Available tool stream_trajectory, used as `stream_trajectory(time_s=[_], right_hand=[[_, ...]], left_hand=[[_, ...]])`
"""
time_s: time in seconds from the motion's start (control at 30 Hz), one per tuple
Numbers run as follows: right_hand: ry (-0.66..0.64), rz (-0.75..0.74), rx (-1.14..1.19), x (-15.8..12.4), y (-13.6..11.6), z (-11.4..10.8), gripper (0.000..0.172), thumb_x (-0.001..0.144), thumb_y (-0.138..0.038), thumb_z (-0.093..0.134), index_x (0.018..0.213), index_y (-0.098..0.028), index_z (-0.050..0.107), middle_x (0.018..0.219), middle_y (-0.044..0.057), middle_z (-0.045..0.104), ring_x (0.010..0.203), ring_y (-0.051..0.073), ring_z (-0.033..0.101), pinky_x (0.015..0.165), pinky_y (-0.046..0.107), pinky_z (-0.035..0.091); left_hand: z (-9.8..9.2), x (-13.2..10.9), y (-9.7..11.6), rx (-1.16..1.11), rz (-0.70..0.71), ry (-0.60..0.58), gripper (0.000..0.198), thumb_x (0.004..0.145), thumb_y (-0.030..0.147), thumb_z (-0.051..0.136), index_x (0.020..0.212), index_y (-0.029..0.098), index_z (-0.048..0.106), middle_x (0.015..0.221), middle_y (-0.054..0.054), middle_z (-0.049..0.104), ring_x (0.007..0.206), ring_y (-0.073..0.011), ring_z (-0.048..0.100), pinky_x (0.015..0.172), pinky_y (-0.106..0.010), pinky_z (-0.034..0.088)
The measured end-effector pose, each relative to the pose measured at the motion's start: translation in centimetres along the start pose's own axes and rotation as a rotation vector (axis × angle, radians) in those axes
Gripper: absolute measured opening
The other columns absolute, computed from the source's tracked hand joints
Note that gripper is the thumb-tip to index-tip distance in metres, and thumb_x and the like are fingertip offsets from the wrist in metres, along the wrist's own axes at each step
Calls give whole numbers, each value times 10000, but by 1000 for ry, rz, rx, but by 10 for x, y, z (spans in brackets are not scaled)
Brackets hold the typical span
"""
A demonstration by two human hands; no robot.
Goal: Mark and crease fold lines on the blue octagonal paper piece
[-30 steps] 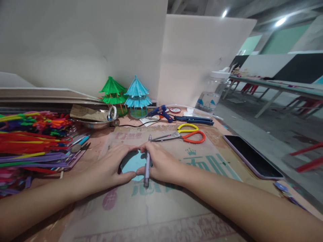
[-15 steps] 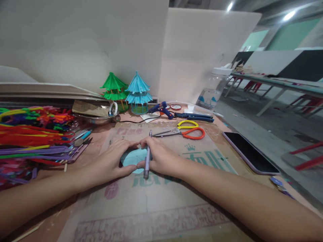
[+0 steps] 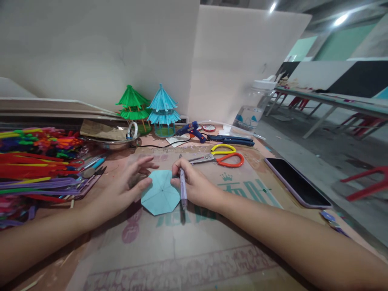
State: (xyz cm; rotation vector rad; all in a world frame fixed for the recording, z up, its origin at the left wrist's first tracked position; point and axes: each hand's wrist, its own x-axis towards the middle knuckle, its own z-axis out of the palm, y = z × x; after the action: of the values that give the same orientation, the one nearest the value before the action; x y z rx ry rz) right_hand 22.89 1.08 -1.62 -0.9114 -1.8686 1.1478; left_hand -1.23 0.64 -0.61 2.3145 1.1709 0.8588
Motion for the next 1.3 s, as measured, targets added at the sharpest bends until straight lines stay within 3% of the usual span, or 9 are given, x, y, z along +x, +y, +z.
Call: stream_trajectory(time_s=[0.1,0.23,0.43,0.57,0.67,0.8,0.93,1.13,1.3], right_hand=[[3,-2,12,0,-1,1,233,874,-335,632,922,-260,417,758,-74,417,607,123,372,569,257,340],[84,37,-5,2,2,-1,262,853,-349,655,890,-260,411,775,-58,466,636,135,421,595,273,359],[90,36,-92,4,9,-5,185,863,-358,592,877,-259,437,748,-51,468,638,147,424,604,292,370],[54,29,-156,3,11,-2,141,881,-356,569,898,-259,468,777,-34,508,677,165,480,637,314,405],[75,9,-150,3,11,1,170,872,-358,599,901,-261,462,883,4,596,790,189,580,727,345,468],[183,-14,-35,0,9,1,271,888,-431,637,888,-261,426,1040,57,664,889,206,647,766,358,506],[175,-26,-58,-6,1,-3,294,941,-487,614,860,-257,450,820,16,666,709,168,592,655,306,472],[6,-68,-260,-10,-7,-5,287,1001,-462,553,833,-229,565,811,45,766,688,169,626,661,295,472],[5,-71,-310,-9,-5,-4,213,981,-376,555,839,-227,610,818,39,775,708,183,664,666,288,474]], left_hand=[[-6,2,5,33,-33,7,390,1017,421,494,1324,226,633,1045,-54,773,951,-222,728,848,-348,590],[-10,4,9,111,-57,-33,352,968,401,518,1212,217,695,869,-16,761,792,-204,715,734,-313,578],[-54,26,-6,309,-65,-144,430,935,439,486,1231,238,725,1159,-72,774,1069,-278,713,966,-405,555],[-79,33,-22,411,-69,-354,372,824,412,641,1126,245,781,1254,-85,765,1160,-313,699,1036,-418,523],[-75,31,-27,438,-59,-458,600,770,482,759,1319,245,709,1431,-111,685,1283,-342,641,1082,-419,496],[-61,28,-29,508,-28,-487,891,821,567,750,1593,248,438,1647,-139,479,1476,-355,473,1181,-444,409],[-55,30,-35,544,-14,-438,958,754,619,811,1561,221,481,1577,-193,532,1453,-405,474,1181,-491,393],[-55,35,-44,476,-69,-393,1013,635,629,873,1506,227,548,1360,-182,636,1289,-415,573,1054,-473,474],[-56,37,-55,427,-174,-352,810,593,605,857,1267,192,680,1213,-160,700,1138,-383,654,944,-425,522]])
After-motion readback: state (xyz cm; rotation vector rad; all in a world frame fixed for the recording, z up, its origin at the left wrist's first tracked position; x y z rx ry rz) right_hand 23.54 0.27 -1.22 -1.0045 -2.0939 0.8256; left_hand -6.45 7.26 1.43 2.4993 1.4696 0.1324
